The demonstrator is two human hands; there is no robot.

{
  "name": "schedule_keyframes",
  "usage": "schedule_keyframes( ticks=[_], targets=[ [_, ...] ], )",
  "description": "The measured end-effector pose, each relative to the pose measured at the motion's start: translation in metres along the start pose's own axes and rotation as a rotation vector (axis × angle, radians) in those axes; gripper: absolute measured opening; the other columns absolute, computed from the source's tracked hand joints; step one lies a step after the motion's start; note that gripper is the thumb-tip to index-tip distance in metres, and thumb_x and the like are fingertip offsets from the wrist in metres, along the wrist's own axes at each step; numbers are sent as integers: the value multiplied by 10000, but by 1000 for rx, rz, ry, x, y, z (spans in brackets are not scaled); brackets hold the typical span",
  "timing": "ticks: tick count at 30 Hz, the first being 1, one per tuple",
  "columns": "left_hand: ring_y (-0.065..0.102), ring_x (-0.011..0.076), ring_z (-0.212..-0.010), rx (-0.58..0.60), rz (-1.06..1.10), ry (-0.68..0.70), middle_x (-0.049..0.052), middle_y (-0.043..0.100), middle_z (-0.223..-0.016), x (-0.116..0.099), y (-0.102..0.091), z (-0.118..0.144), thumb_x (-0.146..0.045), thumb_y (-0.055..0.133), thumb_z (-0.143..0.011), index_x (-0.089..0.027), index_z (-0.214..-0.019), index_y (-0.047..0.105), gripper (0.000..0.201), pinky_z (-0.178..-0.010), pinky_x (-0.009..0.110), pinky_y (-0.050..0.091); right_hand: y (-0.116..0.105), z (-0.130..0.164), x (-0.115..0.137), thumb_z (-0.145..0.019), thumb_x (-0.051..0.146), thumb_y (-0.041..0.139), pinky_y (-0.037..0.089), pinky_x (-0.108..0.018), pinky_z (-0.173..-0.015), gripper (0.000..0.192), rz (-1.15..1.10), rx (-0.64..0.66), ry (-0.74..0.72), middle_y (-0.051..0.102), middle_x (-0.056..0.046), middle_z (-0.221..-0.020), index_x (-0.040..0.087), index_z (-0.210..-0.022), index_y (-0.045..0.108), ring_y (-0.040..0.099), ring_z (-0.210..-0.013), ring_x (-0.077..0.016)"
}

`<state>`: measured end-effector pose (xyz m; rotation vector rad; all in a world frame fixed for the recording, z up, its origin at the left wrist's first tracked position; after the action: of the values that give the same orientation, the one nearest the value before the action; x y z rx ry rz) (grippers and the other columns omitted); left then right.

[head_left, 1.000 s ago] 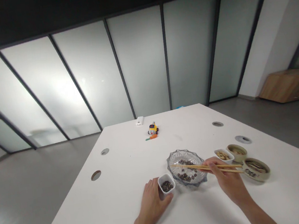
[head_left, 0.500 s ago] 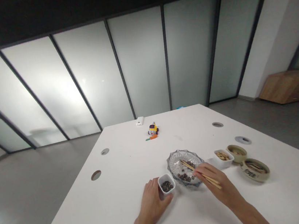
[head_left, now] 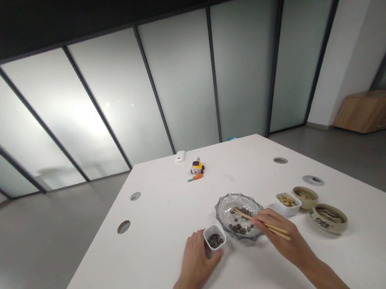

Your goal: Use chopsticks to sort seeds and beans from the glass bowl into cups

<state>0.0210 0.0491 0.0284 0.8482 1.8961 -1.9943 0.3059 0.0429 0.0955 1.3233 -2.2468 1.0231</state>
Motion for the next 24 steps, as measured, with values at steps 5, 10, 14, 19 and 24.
schedule_keyframes(
  ticks=[5, 10, 14, 19, 24],
  targets=[
    [664, 310, -1108, -11, -13, 6, 79, 767, -1189, 1, 1, 0, -378, 768, -938, -242, -1196, 690, 303, -1038, 403, 473, 0, 0, -1, -1144, 610, 595, 674, -325, -721, 495, 24, -15, 35, 826, -81, -864, 273, -879, 841, 809, -779, -239],
    [675, 316, -1125, -6, -9, -7, 85, 771, -1196, 0, 0, 0, -368, 766, -925, -235, -1194, 694, 308, -1047, 403, 474, -2, 2, -1, -1135, 576, 633, 670, -320, -724, 439, 2, -50, 7, 828, -68, -863, 279, -889, 842, 813, -781, -235],
    [671, 313, -1126, -11, -3, 0, 85, 775, -1210, -1, 0, 0, -363, 772, -922, -237, -1196, 699, 310, -1061, 405, 473, -2, 1, -1, -1122, 573, 660, 671, -318, -717, 419, -14, -43, 18, 829, -71, -860, 275, -893, 846, 812, -774, -237],
    [672, 314, -1123, -11, -15, -2, 82, 780, -1210, 0, 1, -1, -377, 771, -925, -248, -1208, 703, 318, -1055, 403, 485, 2, 0, 1, -1124, 595, 644, 668, -315, -701, 452, -36, 36, 54, 821, -73, -851, 269, -874, 832, 809, -760, -239],
    [672, 317, -1126, -10, -8, -2, 80, 772, -1204, 1, 1, -1, -389, 769, -933, -243, -1204, 703, 315, -1050, 404, 480, 3, 0, 0, -1133, 609, 623, 667, -306, -700, 486, -33, 44, 54, 824, -79, -859, 267, -870, 846, 816, -765, -236]
  ],
)
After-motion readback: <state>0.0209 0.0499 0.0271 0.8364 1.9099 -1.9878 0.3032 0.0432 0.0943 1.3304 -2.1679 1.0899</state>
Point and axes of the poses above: each hand's wrist, its own z-axis away from the middle knuckle, its own y-axis out of the palm, x = y × z, the point moved 5 cm from there along -z, towards the middle knuckle
